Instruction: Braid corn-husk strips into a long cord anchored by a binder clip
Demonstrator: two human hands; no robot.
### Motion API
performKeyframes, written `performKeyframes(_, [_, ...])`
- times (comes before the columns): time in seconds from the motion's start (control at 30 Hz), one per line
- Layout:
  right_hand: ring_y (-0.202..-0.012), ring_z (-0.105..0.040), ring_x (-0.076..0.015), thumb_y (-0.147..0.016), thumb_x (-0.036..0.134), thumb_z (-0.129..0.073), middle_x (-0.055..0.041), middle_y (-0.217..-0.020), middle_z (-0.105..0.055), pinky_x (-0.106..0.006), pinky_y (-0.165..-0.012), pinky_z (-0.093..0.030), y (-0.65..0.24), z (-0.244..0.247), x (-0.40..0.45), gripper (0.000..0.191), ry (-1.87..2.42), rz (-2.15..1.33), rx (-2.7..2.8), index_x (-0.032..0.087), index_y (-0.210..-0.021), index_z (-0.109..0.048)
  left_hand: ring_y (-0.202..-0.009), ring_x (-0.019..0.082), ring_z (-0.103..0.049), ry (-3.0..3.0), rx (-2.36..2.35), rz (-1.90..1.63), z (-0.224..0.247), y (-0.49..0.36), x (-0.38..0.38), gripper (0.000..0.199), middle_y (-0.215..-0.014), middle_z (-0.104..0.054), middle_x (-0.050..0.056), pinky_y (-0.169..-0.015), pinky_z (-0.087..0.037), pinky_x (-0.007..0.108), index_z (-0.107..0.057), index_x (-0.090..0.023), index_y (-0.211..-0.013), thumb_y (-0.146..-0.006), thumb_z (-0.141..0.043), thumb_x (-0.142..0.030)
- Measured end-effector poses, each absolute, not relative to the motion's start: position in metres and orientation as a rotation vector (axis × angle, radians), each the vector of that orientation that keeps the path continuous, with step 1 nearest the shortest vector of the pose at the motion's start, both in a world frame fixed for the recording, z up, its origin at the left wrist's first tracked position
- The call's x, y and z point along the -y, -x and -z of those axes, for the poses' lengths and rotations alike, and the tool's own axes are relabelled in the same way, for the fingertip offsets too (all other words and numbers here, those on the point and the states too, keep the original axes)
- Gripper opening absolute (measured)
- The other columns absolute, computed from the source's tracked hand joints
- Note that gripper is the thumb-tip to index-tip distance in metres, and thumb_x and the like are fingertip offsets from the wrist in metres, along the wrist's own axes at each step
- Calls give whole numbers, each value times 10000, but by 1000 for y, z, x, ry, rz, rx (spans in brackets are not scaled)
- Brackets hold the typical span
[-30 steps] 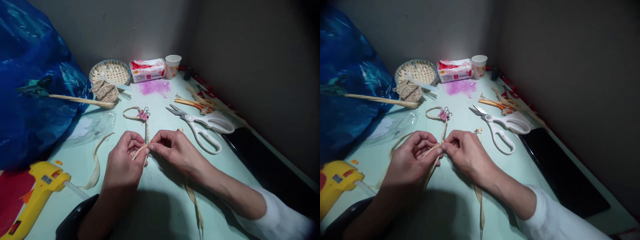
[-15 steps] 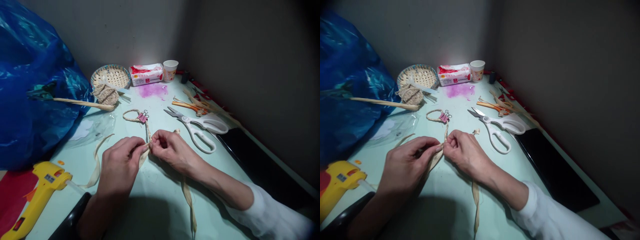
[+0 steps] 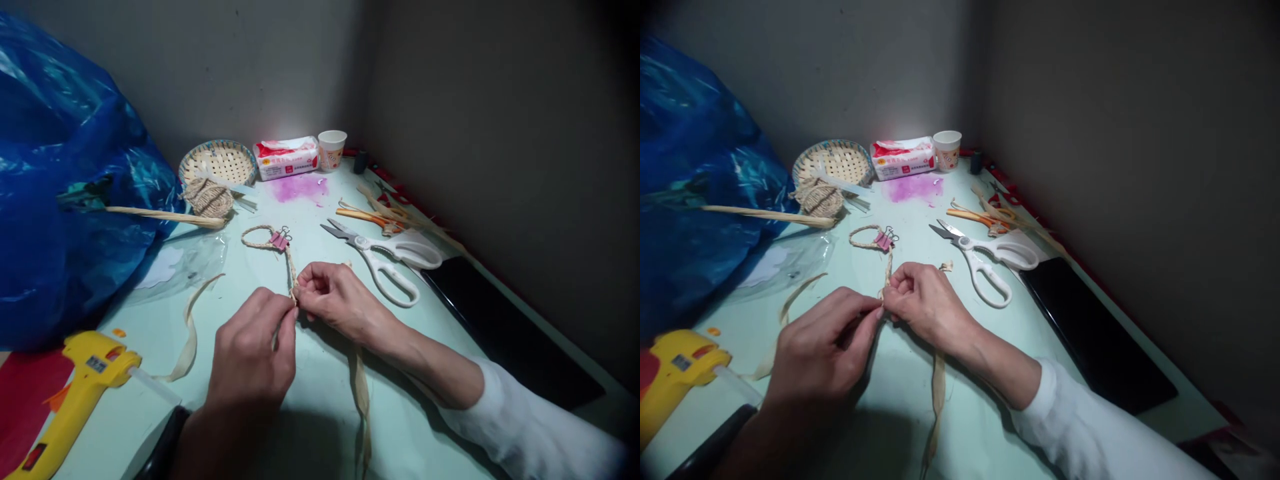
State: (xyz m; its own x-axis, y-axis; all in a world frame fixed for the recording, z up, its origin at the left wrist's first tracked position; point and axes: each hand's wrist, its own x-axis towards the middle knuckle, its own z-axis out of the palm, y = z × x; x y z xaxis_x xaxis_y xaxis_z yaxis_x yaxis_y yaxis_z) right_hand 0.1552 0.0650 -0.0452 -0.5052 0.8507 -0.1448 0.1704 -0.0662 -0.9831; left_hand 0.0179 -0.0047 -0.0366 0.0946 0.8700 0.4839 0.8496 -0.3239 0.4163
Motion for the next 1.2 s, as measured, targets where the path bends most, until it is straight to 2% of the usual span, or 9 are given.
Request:
performKeyframes(0.17, [-469,-379,-57,-783,139,-547,65,-527,-485,-188,-447,-251,-156,42,-66,57,1087,-1756,1520,153,-728,-559,-569,144,-584,-2716,-2054,-697,44,-22,16,204,-676,-629,1,-481,-325,276,-698,-158,-963,-857,-534,-99])
performKeyframes(0.3, [-471,-357,-55,-789,155,-564,66,-529,-475,-195,-452,-235,-157,43,-66,48,1040,-1799,1475,152,-741,-575,-540,152,-571,-3020,-2045,-574,45,-27,22,267,-702,-677,26,-503,-327,300,-649,-46,-1085,-828,-583,-80])
performKeyframes(0.47, [-464,-345,-55,-783,174,-591,62,-529,-477,-194,-441,-220,-156,46,-65,49,1024,-1845,1415,149,-748,-567,-567,149,-591,-3129,-2173,-522,49,-40,29,258,-816,-719,87,-537,-341,310,-636,-32,-1058,-820,-538,-7])
performKeyframes(0.7, [-526,-391,-75,-851,262,-544,7,-696,-593,-206,-478,-287,-152,46,-58,123,1013,-1802,1468,164,-781,-524,-527,165,-545,-2898,-2167,-391,58,-62,37,228,-676,-646,44,-521,-332,333,-683,-114,-859,-836,-489,4])
performKeyframes(0.87, [-523,-372,-74,-849,226,-517,29,-657,-534,-198,-462,-258,-156,45,-59,87,1044,-1718,1564,170,-782,-519,-771,189,-616,-2433,-2032,-601,22,-29,35,155,-869,-675,24,-549,-340,302,-689,-230,-903,-884,-536,-215])
performKeyframes(0.93, [-509,-361,-70,-834,205,-522,34,-644,-522,-196,-455,-244,-157,44,-61,64,1051,-1713,1589,169,-782,-525,-865,191,-605,-2134,-1997,-811,6,-11,23,157,-896,-663,21,-745,-405,297,-655,-226,-824,-894,-521,-267])
performKeyframes(1.03, [-482,-337,-65,-824,213,-539,59,-591,-456,-193,-447,-234,-158,44,-63,70,1043,-1700,1589,170,-769,-534,-1008,213,-595,-1574,-1764,-780,1,2,-4,255,-1081,-656,52,-877,-411,307,-633,-210,-1031,-852,-602,-389])
performKeyframes(1.1, [-474,-341,-63,-803,200,-557,69,-570,-433,-187,-449,-242,-159,45,-64,61,1026,-1691,1558,173,-757,-528,-992,202,-607,-1302,-1470,-771,8,0,-20,278,-1029,-669,49,-886,-430,299,-612,-195,-1035,-806,-669,-343])
performKeyframes(1.2, [-499,-442,-81,-804,186,-551,44,-581,-522,-186,-466,-293,-160,48,-64,45,963,-1737,1504,178,-771,-521,-803,150,-622,-1048,-1241,-846,18,-10,-31,239,-867,-662,15,-786,-465,277,-590,-180,-1001,-791,-682,-248])
